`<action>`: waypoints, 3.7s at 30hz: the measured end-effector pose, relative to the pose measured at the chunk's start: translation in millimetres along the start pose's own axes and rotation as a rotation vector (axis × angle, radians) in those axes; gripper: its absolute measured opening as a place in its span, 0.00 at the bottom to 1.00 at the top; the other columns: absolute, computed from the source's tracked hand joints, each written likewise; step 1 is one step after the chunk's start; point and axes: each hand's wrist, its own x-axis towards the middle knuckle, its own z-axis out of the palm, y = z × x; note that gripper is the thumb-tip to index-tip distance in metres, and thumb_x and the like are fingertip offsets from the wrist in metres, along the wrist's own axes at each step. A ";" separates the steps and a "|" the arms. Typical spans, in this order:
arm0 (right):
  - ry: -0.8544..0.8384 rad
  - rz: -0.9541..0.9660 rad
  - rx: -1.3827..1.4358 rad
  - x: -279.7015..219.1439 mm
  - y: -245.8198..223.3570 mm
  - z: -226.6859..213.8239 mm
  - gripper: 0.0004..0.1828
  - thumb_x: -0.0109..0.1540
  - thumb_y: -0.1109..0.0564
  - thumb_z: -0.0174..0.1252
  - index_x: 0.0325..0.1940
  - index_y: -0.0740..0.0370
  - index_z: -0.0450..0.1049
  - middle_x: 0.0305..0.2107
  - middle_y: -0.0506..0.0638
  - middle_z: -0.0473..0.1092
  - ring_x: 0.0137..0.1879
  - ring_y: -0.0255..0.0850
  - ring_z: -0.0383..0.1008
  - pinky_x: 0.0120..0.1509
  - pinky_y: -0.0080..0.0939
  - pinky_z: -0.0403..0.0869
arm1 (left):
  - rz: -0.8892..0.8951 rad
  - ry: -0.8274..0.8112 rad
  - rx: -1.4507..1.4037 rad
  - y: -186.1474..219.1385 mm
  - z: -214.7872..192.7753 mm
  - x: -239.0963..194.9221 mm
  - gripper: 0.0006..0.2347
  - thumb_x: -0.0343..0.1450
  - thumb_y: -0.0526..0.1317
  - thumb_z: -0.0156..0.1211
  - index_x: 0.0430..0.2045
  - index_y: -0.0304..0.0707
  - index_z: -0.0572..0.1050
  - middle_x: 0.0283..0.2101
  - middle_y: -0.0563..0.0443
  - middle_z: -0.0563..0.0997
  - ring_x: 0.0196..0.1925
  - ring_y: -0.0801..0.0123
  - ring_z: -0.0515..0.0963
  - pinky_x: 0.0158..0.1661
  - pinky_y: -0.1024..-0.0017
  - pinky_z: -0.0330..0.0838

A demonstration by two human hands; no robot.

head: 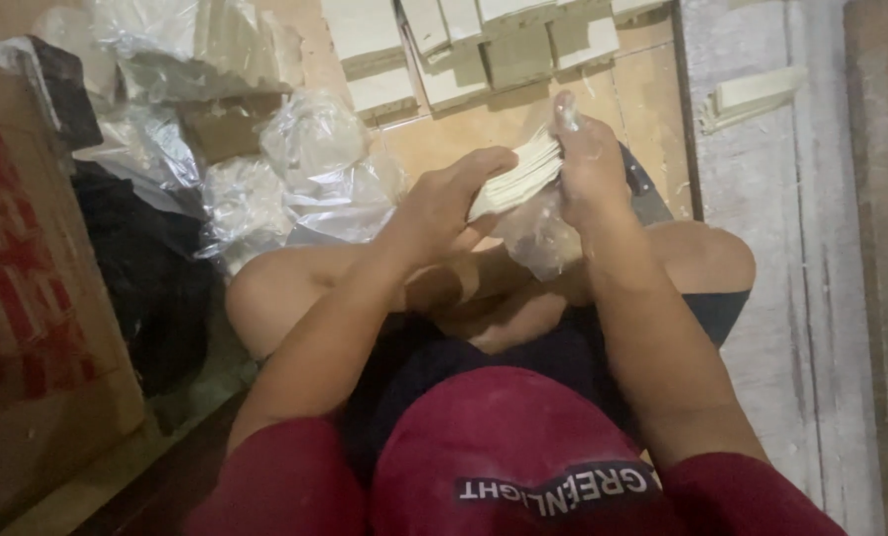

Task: The person sits on the floor and repeatedly picks up rectangular white blocks, places them into clear plastic bags, and sets the sealed packages aside. The process is repeated continuously with multiple blocks and bags.

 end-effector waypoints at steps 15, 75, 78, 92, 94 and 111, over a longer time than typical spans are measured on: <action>0.124 -0.655 -0.766 -11.2 45.0 27.8 0.13 0.72 0.54 0.42 0.40 0.61 0.68 0.28 0.59 0.66 0.40 0.61 0.72 0.45 0.61 0.70 | -0.893 0.895 -0.950 -86.2 23.5 20.1 0.23 0.67 0.27 0.67 0.58 0.29 0.70 0.51 0.38 0.82 0.51 0.49 0.84 0.54 0.52 0.81; -0.546 -0.453 0.506 -8.2 -19.4 37.6 0.26 0.68 0.68 0.54 0.71 0.67 0.63 0.69 0.56 0.59 0.75 0.49 0.58 0.78 0.51 0.56 | -0.656 -0.174 -0.158 -18.4 -27.9 48.6 0.06 0.62 0.35 0.60 0.30 0.40 0.81 0.21 0.53 0.70 0.22 0.69 0.69 0.26 0.69 0.59; -0.561 -0.466 0.245 24.6 6.1 42.3 0.33 0.65 0.65 0.62 0.73 0.59 0.60 0.46 0.51 0.66 0.57 0.44 0.67 0.68 0.49 0.65 | -0.659 -0.056 0.080 -37.8 -11.4 33.6 0.15 0.67 0.38 0.60 0.47 0.43 0.73 0.47 0.39 0.82 0.50 0.38 0.82 0.47 0.48 0.74; -0.083 -0.827 -0.437 39.6 58.9 58.1 0.14 0.57 0.67 0.55 0.47 0.60 0.73 0.40 0.52 0.74 0.46 0.50 0.73 0.53 0.49 0.68 | -0.646 -0.473 0.290 -116.8 20.1 36.9 0.12 0.74 0.38 0.40 0.20 0.39 0.69 0.27 0.45 0.73 0.28 0.56 0.73 0.31 0.58 0.62; -0.067 -0.907 -0.391 31.5 49.9 56.3 0.11 0.63 0.62 0.58 0.50 0.64 0.74 0.39 0.55 0.74 0.45 0.50 0.73 0.51 0.48 0.69 | -0.825 -0.355 0.151 -96.5 10.5 45.2 0.11 0.74 0.38 0.43 0.19 0.42 0.69 0.27 0.51 0.74 0.30 0.64 0.71 0.33 0.64 0.62; 0.234 -0.384 -0.621 98.1 32.1 58.4 0.17 0.59 0.70 0.52 0.51 0.58 0.68 0.41 0.57 0.72 0.39 0.58 0.74 0.40 0.57 0.68 | -0.714 -0.546 0.635 -141.7 -17.3 28.5 0.20 0.65 0.51 0.76 0.37 0.39 0.73 0.45 0.45 0.75 0.44 0.48 0.76 0.38 0.53 0.71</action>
